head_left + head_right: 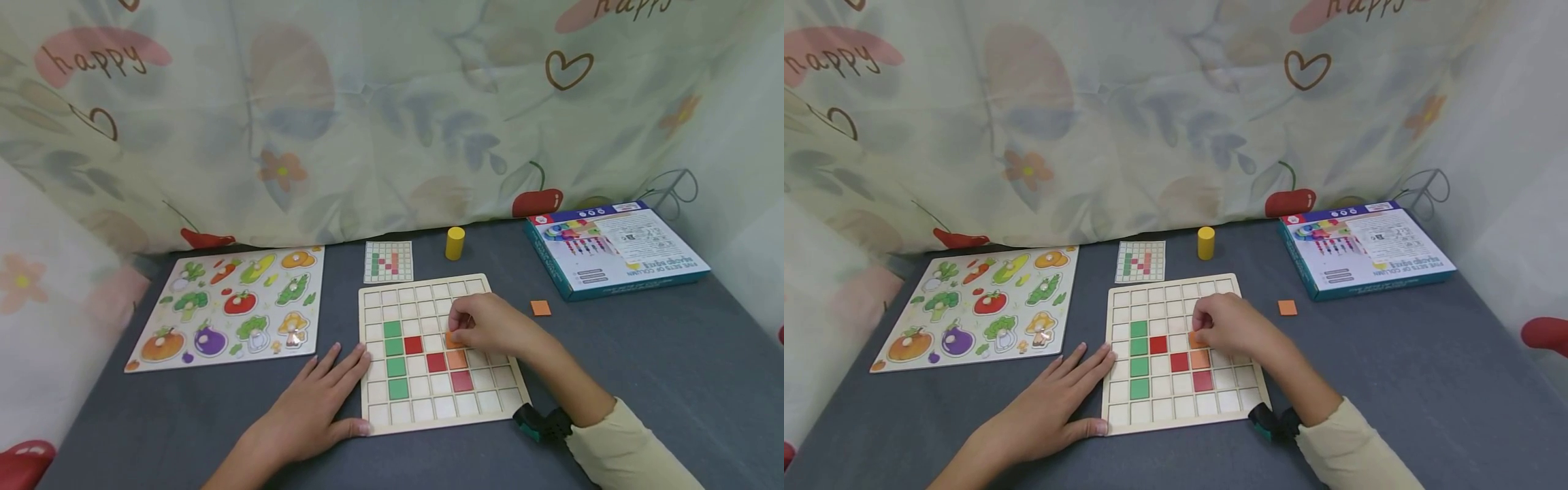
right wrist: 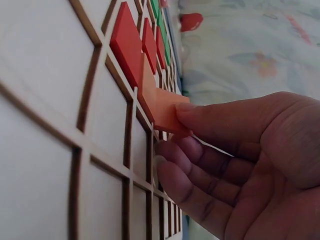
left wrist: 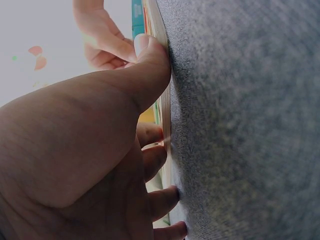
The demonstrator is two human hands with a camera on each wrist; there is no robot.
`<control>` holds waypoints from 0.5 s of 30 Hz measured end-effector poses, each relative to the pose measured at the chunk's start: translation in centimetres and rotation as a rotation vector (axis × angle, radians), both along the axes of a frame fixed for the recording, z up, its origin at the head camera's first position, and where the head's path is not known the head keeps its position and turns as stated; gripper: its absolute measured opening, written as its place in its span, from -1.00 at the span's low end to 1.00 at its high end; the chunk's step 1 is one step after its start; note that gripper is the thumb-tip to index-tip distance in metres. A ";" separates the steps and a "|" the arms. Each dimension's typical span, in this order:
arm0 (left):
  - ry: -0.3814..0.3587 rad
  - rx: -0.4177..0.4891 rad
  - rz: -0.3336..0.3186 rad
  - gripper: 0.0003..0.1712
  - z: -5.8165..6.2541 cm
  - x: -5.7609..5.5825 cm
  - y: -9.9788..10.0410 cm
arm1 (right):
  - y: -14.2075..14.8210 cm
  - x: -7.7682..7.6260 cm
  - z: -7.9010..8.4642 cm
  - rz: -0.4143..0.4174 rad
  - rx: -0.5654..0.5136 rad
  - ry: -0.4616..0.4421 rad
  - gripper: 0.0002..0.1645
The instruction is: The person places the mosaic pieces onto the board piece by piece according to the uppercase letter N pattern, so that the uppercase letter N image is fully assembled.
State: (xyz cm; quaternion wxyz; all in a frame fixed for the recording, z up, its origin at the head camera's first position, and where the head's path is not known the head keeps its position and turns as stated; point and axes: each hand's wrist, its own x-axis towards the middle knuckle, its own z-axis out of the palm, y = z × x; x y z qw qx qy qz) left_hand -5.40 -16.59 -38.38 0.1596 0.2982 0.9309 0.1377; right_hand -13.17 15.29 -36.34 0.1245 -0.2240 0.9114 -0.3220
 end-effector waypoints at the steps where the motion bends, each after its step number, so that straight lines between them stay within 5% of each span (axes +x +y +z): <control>1: 0.000 0.001 0.000 0.07 0.0 0.0 0.0 | -0.1 0.1 0.0 0.000 0.003 0.006 -0.81; 15: -0.007 0.013 -0.002 0.06 0.0 0.0 -0.1 | -0.4 0.4 0.0 -0.015 0.024 0.044 -0.81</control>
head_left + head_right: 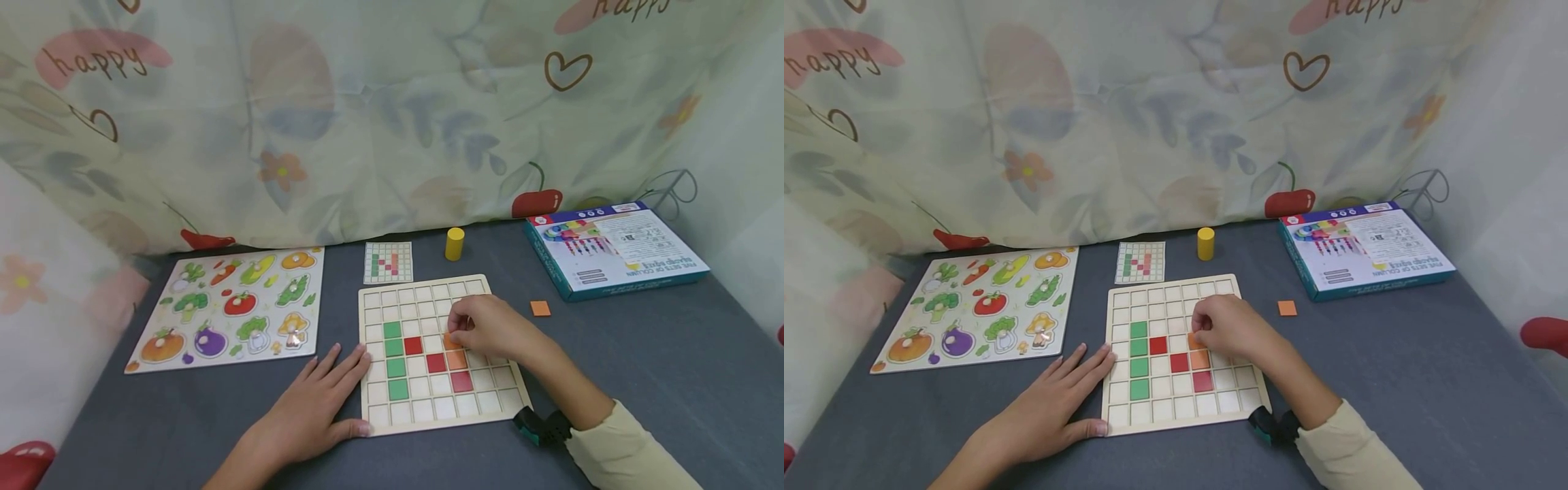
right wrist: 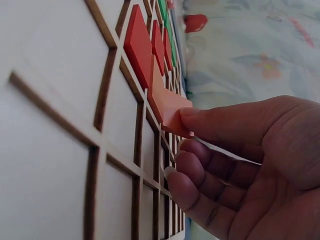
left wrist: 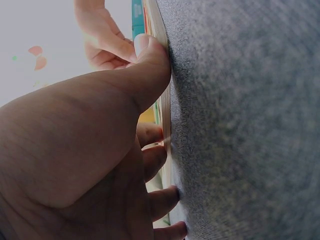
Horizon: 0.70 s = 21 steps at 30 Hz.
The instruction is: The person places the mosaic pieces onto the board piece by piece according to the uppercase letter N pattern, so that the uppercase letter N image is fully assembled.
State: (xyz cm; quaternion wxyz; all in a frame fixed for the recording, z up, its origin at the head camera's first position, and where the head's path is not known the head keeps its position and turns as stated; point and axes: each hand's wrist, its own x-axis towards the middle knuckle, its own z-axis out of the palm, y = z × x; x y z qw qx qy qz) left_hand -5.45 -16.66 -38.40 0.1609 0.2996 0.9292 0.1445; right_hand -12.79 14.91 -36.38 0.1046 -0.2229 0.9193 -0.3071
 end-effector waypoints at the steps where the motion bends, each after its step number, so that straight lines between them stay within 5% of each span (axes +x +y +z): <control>1: -0.001 0.002 0.000 0.06 0.0 0.0 0.0 | 0.0 0.0 0.0 -0.004 0.005 -0.001 -0.81; 8: 0.001 0.003 0.003 0.06 0.0 0.0 0.0 | 0.2 0.4 -0.3 0.019 0.089 0.053 -0.96; 13: 0.010 0.000 -0.001 0.06 0.0 0.0 0.1 | 0.6 0.8 -0.3 0.021 0.096 0.057 -0.81; 21: 0.005 -0.007 0.000 0.07 0.0 0.0 0.0 | 3.0 0.4 0.7 -0.112 0.151 0.118 -0.80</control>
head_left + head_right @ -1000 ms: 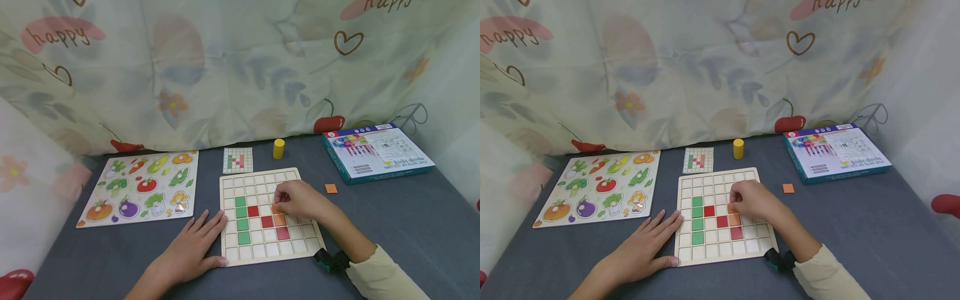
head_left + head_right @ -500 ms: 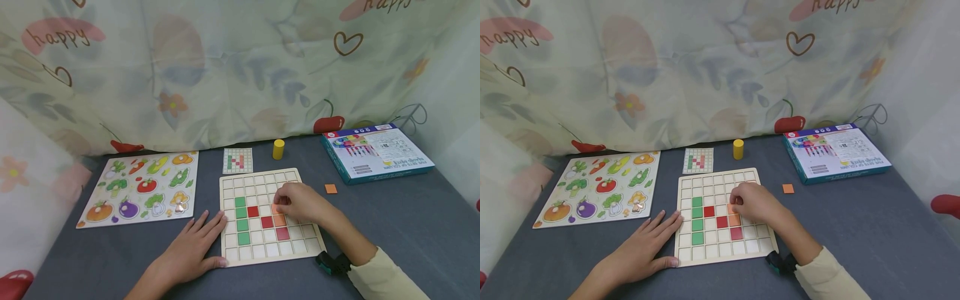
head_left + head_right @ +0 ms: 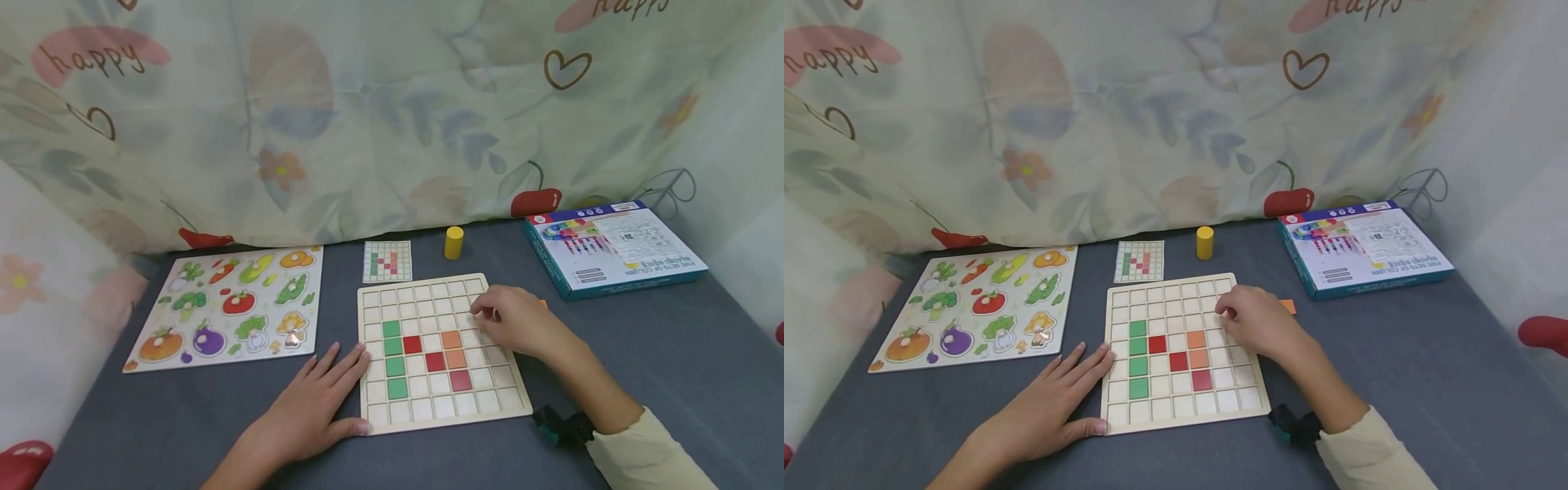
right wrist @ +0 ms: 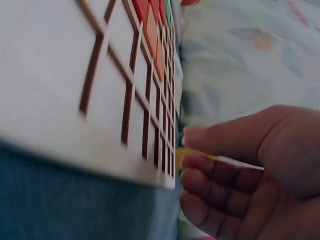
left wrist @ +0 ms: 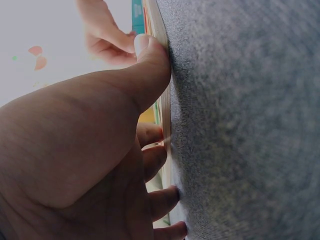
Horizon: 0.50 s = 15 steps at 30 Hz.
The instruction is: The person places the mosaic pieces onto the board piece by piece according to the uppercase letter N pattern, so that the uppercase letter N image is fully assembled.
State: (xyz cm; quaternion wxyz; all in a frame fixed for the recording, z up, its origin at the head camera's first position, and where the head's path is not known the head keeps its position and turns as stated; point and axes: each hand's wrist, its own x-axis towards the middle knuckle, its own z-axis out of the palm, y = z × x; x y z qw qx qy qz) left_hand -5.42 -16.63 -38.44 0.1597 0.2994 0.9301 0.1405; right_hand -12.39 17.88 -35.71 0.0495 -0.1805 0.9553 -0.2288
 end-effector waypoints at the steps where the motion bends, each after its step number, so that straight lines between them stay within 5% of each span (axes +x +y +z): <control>1: 0.000 -0.001 0.000 0.07 0.0 0.0 0.0 | 0.4 0.0 0.0 -0.032 0.032 0.025 -0.80; 4: -0.003 -0.003 -0.001 0.07 -0.1 0.0 -0.1 | 1.9 -0.2 -0.3 -0.128 0.161 0.090 -0.80; 8: -0.006 -0.004 0.001 0.07 -0.1 0.0 -0.1 | 3.8 -0.5 -0.8 -0.220 0.300 0.042 -0.76; 15: -0.009 -0.002 0.002 0.07 -0.1 0.0 -0.1 | 5.3 -1.0 -0.6 -0.218 0.253 -0.003 -0.86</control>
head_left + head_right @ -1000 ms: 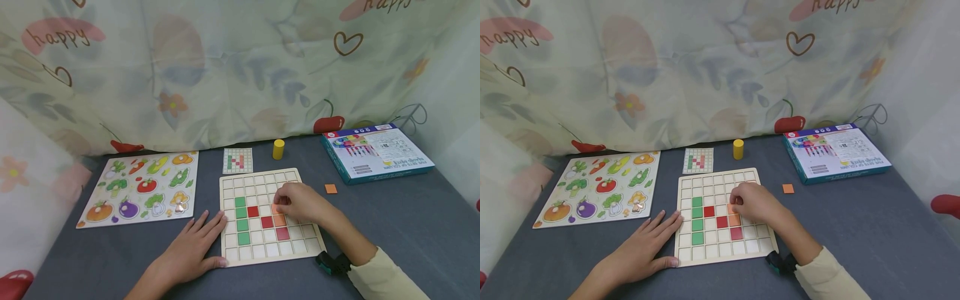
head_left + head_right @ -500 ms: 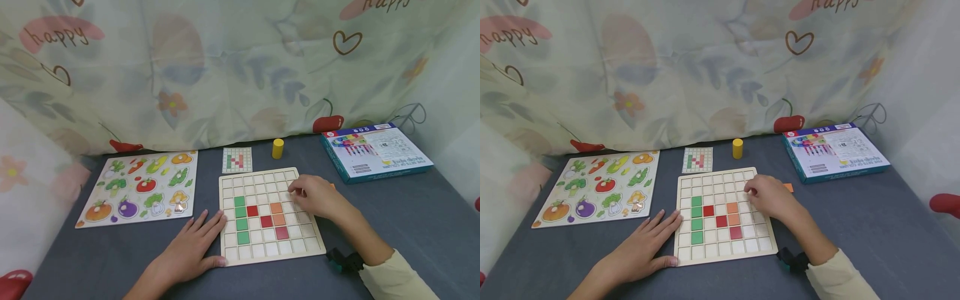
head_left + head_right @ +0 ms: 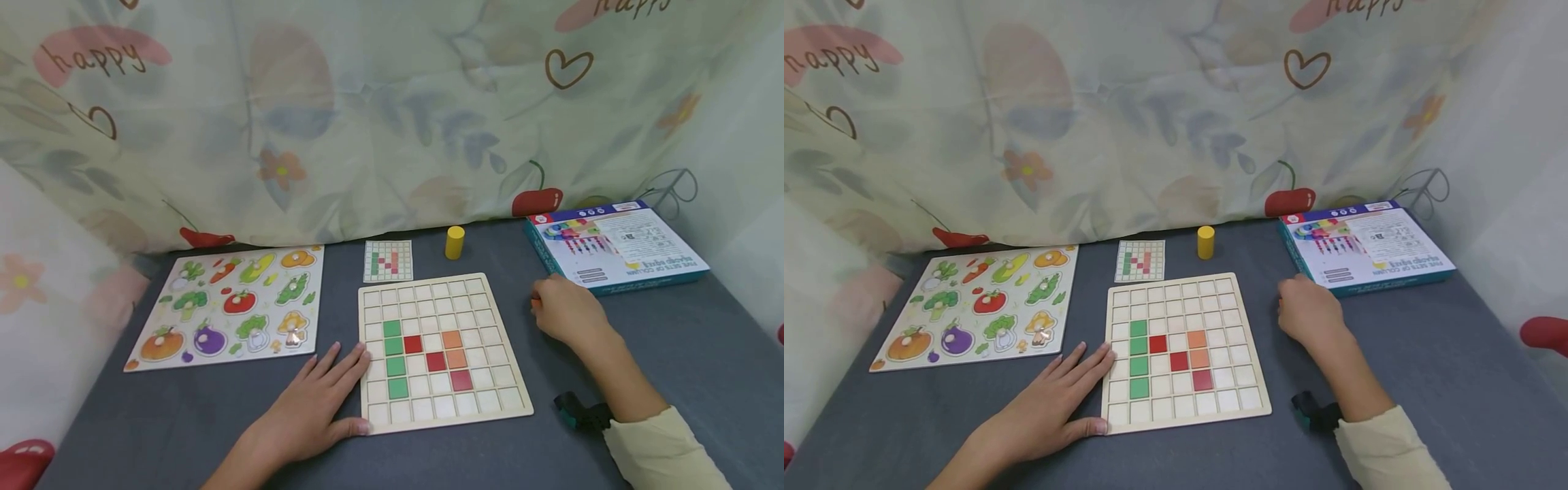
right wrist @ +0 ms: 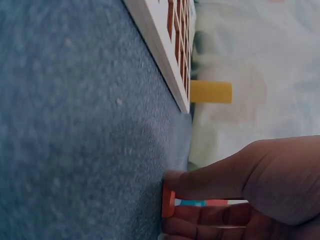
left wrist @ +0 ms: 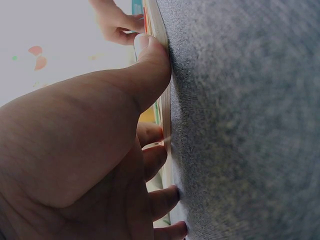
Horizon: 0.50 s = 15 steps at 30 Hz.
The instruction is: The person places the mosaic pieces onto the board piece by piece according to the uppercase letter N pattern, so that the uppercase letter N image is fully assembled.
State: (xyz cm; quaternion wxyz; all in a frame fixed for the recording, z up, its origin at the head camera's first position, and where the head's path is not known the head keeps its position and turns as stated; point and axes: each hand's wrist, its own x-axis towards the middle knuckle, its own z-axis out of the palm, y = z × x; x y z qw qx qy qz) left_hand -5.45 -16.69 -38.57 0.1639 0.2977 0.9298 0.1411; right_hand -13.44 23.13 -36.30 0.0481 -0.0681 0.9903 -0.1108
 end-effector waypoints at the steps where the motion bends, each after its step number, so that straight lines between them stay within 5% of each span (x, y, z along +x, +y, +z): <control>1: -0.001 0.000 0.001 0.07 0.0 0.0 0.0 | 0.1 -0.1 0.0 0.001 -0.014 -0.003 -0.86; 15: 0.013 0.000 -0.004 0.07 0.0 0.0 0.0 | 0.9 -0.4 0.2 -0.017 -0.077 -0.041 -0.69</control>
